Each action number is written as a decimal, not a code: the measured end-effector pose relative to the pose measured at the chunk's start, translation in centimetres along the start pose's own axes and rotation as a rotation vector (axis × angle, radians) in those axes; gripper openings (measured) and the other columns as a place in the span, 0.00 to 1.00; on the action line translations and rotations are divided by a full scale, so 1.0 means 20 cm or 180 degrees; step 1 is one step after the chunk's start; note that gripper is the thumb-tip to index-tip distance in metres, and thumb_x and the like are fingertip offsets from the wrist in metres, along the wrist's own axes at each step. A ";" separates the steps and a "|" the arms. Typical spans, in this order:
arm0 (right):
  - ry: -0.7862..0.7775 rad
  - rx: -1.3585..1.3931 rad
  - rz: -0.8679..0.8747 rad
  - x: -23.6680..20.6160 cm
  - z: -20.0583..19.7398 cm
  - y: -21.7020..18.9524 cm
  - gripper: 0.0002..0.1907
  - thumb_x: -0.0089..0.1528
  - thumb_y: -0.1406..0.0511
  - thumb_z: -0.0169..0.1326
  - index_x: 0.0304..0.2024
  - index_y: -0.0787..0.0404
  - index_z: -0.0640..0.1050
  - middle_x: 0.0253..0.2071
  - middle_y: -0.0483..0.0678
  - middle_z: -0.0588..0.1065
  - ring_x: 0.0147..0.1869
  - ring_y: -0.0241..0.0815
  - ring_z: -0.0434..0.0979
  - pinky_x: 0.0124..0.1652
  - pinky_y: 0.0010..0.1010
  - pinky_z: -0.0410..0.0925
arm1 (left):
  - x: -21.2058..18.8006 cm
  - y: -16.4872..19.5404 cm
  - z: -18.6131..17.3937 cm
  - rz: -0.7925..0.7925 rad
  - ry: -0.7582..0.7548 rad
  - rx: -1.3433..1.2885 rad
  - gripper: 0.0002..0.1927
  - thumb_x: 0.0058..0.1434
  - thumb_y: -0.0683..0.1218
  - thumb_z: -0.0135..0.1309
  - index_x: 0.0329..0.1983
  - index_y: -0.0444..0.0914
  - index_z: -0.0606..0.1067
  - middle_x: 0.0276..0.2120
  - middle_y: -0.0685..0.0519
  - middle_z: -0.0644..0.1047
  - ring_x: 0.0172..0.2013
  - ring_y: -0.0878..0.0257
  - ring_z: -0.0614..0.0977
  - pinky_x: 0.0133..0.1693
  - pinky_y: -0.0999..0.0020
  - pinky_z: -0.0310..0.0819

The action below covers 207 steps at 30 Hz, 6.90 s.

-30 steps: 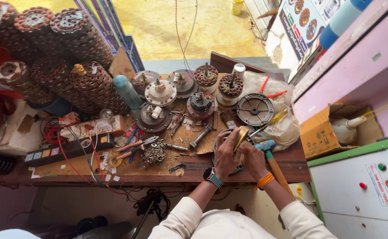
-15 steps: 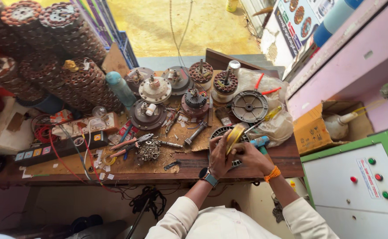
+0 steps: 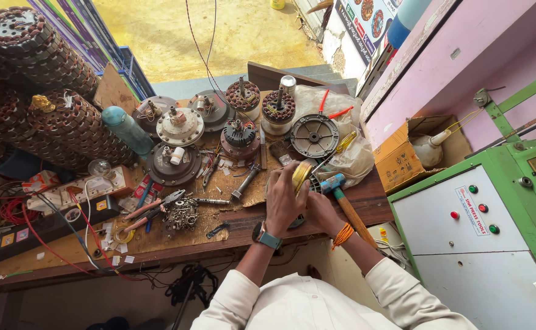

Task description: The person uses a screwdriver to adjust components inside a motor stator, then removes a metal ring and places it on the workbench. The person continues to manipulate the stator and ring, aligning and inspecting them by hand.

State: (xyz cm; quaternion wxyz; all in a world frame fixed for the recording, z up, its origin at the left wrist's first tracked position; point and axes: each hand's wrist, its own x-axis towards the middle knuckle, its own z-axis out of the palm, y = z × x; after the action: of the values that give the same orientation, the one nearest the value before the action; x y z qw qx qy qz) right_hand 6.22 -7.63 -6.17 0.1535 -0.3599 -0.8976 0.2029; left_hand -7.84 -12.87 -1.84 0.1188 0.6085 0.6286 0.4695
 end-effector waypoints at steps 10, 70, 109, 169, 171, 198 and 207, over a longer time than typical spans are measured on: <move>0.0543 -0.0722 -0.0481 0.11 -0.07 -0.04 0.15 0.52 0.70 0.55 0.42 0.68 0.76 0.36 0.56 0.78 0.35 0.58 0.80 0.31 0.45 0.73 | 0.21 0.08 -0.06 -0.0429 -0.0952 0.0057 0.30 0.69 0.52 0.48 0.70 0.32 0.64 0.25 0.38 0.81 0.51 0.48 0.79 0.67 0.52 0.54; -0.0109 0.0649 0.0192 0.13 -0.17 0.00 0.07 0.60 0.69 0.55 0.40 0.64 0.78 0.33 0.54 0.80 0.36 0.55 0.81 0.36 0.43 0.72 | -0.13 -0.07 0.06 0.0734 0.0673 0.0060 0.30 0.76 0.54 0.45 0.76 0.34 0.62 0.44 0.44 0.83 0.60 0.51 0.72 0.64 0.55 0.60; 0.0359 0.0225 0.0534 0.04 -0.09 0.09 0.06 0.61 0.67 0.58 0.33 0.65 0.78 0.33 0.54 0.80 0.36 0.56 0.82 0.36 0.45 0.73 | 0.17 0.16 -0.04 0.0026 -0.0508 0.0005 0.33 0.71 0.52 0.45 0.70 0.24 0.62 0.26 0.38 0.79 0.39 0.48 0.83 0.72 0.54 0.49; 0.1992 0.0835 -0.0020 -0.09 0.11 0.18 0.05 0.68 0.70 0.62 0.43 0.68 0.80 0.36 0.52 0.78 0.36 0.47 0.80 0.36 0.38 0.72 | 0.12 -0.19 0.26 0.0115 -0.0593 -0.0614 0.19 0.72 0.53 0.53 0.62 0.42 0.73 0.46 0.46 0.83 0.54 0.47 0.78 0.55 0.51 0.74; 0.2231 0.0822 0.0087 -0.08 0.18 0.14 0.05 0.67 0.71 0.61 0.42 0.68 0.79 0.37 0.52 0.78 0.37 0.48 0.79 0.37 0.38 0.71 | 0.09 -0.19 0.23 0.0166 -0.0549 -0.0447 0.20 0.70 0.54 0.54 0.61 0.41 0.73 0.48 0.44 0.82 0.55 0.47 0.78 0.56 0.53 0.75; -0.0413 0.0495 0.0336 -0.12 -0.05 0.08 0.09 0.68 0.72 0.55 0.33 0.69 0.80 0.43 0.50 0.81 0.30 0.46 0.80 0.30 0.36 0.72 | -0.07 -0.08 0.13 0.0042 -0.0189 0.0363 0.25 0.74 0.55 0.48 0.67 0.35 0.70 0.58 0.43 0.79 0.67 0.47 0.74 0.64 0.54 0.72; 0.0241 0.0226 0.0387 -0.12 -0.05 0.04 0.03 0.66 0.72 0.57 0.39 0.66 0.82 0.39 0.54 0.80 0.35 0.52 0.81 0.36 0.39 0.73 | -0.14 -0.11 0.12 0.0096 0.0109 0.0087 0.26 0.75 0.55 0.49 0.72 0.40 0.67 0.71 0.40 0.67 0.72 0.53 0.70 0.68 0.58 0.66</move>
State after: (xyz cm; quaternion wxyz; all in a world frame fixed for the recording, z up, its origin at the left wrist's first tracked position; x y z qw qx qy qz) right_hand 8.81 -8.54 -5.90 0.1873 -0.4155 -0.8599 0.2299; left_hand -6.91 -13.86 -5.83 0.0925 0.6114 0.6277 0.4729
